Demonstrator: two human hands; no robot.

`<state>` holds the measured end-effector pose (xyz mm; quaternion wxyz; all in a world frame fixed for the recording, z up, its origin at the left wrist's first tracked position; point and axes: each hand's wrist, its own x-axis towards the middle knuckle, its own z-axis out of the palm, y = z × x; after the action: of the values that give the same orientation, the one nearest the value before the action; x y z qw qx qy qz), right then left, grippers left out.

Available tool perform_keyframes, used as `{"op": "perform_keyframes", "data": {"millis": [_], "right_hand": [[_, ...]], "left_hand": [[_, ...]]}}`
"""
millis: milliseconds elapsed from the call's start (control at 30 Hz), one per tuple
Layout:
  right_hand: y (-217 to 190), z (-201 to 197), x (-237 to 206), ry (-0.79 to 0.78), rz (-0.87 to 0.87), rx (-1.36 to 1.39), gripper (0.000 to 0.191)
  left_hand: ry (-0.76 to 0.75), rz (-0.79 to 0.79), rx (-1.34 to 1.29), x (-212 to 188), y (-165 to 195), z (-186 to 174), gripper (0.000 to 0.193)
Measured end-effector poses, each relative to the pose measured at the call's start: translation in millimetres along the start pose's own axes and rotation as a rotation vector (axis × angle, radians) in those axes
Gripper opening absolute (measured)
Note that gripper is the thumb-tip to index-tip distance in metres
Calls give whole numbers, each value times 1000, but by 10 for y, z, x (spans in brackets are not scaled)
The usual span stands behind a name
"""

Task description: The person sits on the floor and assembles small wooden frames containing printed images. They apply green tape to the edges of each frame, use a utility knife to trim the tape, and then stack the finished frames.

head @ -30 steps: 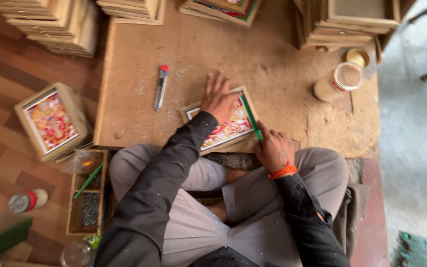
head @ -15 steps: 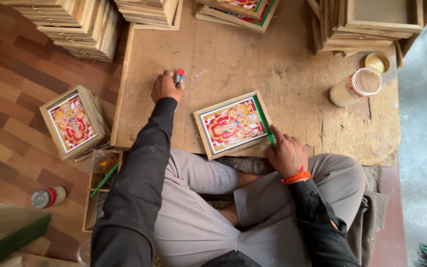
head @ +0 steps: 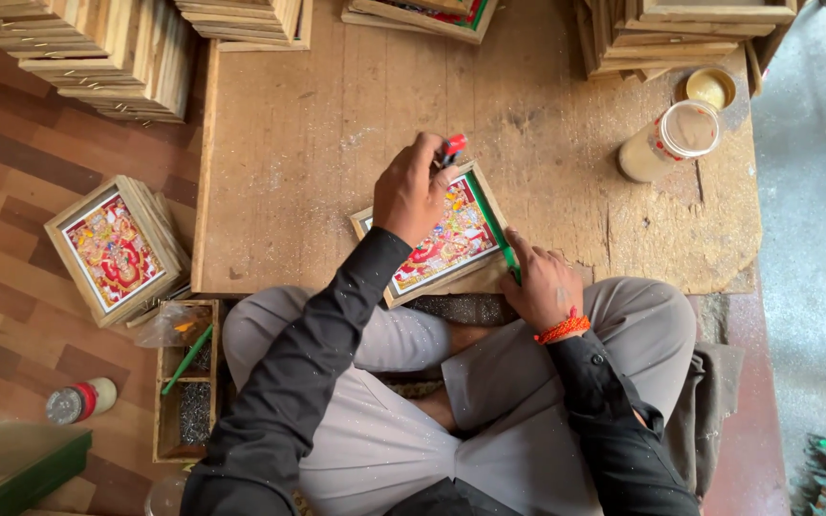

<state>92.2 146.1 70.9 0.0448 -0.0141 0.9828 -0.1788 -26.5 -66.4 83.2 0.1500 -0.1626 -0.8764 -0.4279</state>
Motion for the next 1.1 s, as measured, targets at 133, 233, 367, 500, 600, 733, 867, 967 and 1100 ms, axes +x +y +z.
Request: {"op": "perform_keyframes", "data": {"millis": [133, 233, 367, 500, 600, 733, 867, 967, 1100], "right_hand": [[13, -21, 19, -14, 18, 34, 73], [19, -35, 15, -51, 25, 46, 72], [26, -49, 14, -65, 53, 74, 71], [31, -59, 21, -38, 15, 92, 71], [19, -64, 32, -71, 44, 69, 72], [6, -76, 46, -88, 47, 69, 72], [14, -83, 40, -81, 28, 75, 75], [18, -73, 44, -115, 62, 75, 76], [29, -61, 33, -109, 39, 61, 76]], "left_hand": [[-13, -56, -439, -78, 136, 237, 32], [-26, -88, -457, -136, 56, 466, 33], [-59, -167, -508, -236, -71, 721, 34], [-55, -176, -575, -294, -104, 873, 33], [-53, -189, -570, -320, -72, 912, 34], [-53, -164, -540, -314, -42, 881, 36], [-47, -147, -453, -169, -215, 621, 35], [-91, -331, -34, -19, -556, 145, 29], [-34, 42, 551, -66, -1017, -626, 42]]}}
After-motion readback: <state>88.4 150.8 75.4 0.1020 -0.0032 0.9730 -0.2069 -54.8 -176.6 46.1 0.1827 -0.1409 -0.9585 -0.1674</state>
